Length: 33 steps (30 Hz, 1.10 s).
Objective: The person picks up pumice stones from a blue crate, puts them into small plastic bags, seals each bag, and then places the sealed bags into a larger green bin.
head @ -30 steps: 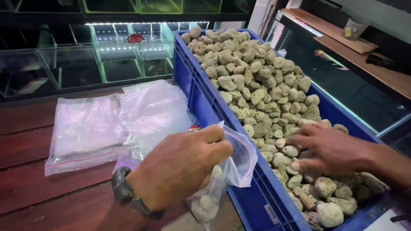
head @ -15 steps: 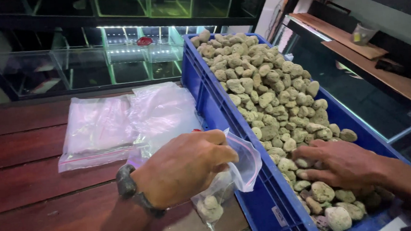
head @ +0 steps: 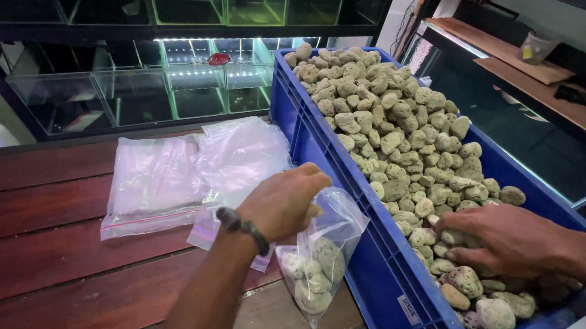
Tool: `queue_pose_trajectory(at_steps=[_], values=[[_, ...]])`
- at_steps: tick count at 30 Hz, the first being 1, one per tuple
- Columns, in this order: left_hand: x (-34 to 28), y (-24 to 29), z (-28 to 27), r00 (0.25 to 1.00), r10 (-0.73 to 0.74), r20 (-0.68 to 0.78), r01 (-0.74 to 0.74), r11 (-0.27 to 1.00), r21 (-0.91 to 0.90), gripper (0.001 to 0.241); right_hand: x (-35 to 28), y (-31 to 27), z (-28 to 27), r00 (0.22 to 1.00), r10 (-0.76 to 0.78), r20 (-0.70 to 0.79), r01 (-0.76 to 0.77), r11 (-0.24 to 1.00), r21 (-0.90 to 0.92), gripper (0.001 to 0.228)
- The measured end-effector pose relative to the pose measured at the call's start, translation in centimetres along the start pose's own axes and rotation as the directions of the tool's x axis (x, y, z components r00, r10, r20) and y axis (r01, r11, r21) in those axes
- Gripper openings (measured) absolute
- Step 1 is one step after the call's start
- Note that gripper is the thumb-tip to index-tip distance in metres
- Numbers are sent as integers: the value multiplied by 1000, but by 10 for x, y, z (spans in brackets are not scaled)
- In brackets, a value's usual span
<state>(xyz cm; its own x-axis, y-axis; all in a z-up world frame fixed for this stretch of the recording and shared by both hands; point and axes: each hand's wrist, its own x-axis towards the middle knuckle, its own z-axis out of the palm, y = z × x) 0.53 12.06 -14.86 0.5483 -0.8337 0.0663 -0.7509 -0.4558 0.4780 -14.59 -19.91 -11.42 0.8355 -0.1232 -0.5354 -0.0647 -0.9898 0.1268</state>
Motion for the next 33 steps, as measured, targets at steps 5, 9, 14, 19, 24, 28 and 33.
queue_pose_trajectory(at_steps=[5,9,14,19,24,28,33], values=[[31,-34,27,988,132,-76,-136,989,-60,47,-4,3,-1,999,34,22,-35,999,8,59],[36,-40,37,992,125,-8,-125,987,-96,21,-4,1,4,998,59,-14,-59,998,18,47],[7,-20,8,886,377,-270,-413,907,-88,2,-5,3,-10,994,10,-111,5,991,134,34],[-11,10,4,713,500,-492,-547,835,56,9,-21,-21,-50,969,102,-224,20,875,485,21],[-13,10,5,821,440,-364,-472,881,1,7,-40,-70,-86,934,87,-345,266,473,840,41],[-22,10,-9,822,476,-312,-497,868,14,17,-19,-114,-90,926,44,-375,364,168,916,36],[-31,15,-19,849,452,-273,-485,872,-63,18,20,-160,-75,962,-14,-271,271,95,958,30]])
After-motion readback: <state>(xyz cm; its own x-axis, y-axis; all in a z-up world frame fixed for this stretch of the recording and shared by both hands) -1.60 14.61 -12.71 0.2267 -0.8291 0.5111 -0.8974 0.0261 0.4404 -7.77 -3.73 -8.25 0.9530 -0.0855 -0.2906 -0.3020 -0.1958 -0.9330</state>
